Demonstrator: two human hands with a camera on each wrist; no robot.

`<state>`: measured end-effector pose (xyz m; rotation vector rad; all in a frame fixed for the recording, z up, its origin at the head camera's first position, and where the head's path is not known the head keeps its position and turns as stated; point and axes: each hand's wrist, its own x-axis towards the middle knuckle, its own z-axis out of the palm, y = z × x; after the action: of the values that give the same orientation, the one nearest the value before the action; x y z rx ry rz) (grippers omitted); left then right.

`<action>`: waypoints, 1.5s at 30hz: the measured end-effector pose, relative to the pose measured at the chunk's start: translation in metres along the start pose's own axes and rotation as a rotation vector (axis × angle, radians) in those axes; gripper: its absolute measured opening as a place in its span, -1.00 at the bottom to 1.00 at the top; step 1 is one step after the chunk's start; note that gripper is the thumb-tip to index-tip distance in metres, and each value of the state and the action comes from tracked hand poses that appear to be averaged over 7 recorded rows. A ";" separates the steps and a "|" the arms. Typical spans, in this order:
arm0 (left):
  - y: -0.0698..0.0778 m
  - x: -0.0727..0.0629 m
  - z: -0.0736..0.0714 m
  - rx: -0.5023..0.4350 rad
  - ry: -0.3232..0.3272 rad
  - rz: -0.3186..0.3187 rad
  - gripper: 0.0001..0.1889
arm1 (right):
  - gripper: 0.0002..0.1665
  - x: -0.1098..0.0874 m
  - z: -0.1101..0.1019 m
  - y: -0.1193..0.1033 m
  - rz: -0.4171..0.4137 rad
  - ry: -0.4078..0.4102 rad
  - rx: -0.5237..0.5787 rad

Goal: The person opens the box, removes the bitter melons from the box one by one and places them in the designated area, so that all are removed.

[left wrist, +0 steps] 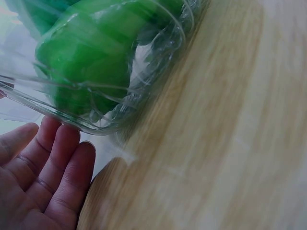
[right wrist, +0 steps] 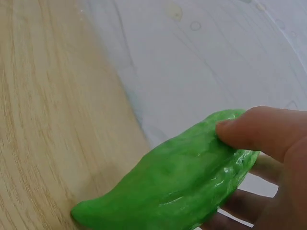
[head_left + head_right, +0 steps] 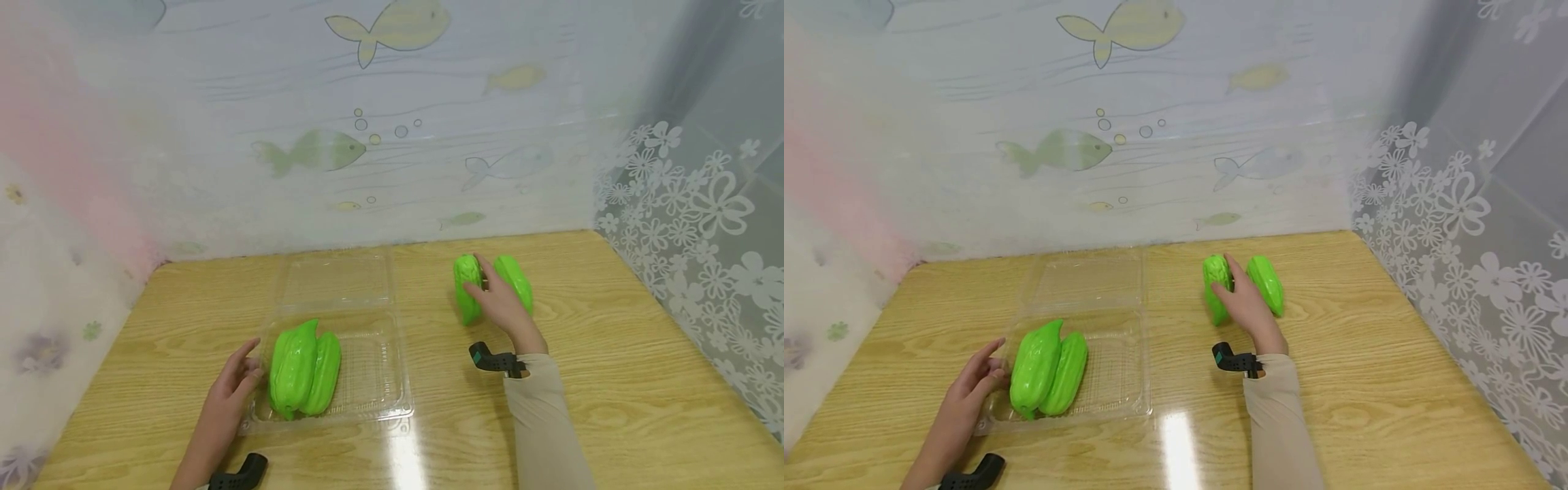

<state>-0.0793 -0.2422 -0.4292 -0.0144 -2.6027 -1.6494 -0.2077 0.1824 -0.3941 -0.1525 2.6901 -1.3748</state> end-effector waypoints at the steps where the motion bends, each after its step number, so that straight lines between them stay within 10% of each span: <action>1: 0.000 0.000 0.000 0.002 0.000 -0.002 -0.52 | -0.21 0.000 0.000 0.001 0.001 0.003 -0.010; 45: 0.004 -0.002 0.001 0.049 0.007 -0.028 -0.52 | -0.12 0.005 0.007 0.014 0.101 0.118 -0.232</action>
<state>-0.0774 -0.2401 -0.4262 0.0306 -2.6498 -1.5905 -0.2119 0.1845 -0.4095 0.0461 2.9037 -1.0738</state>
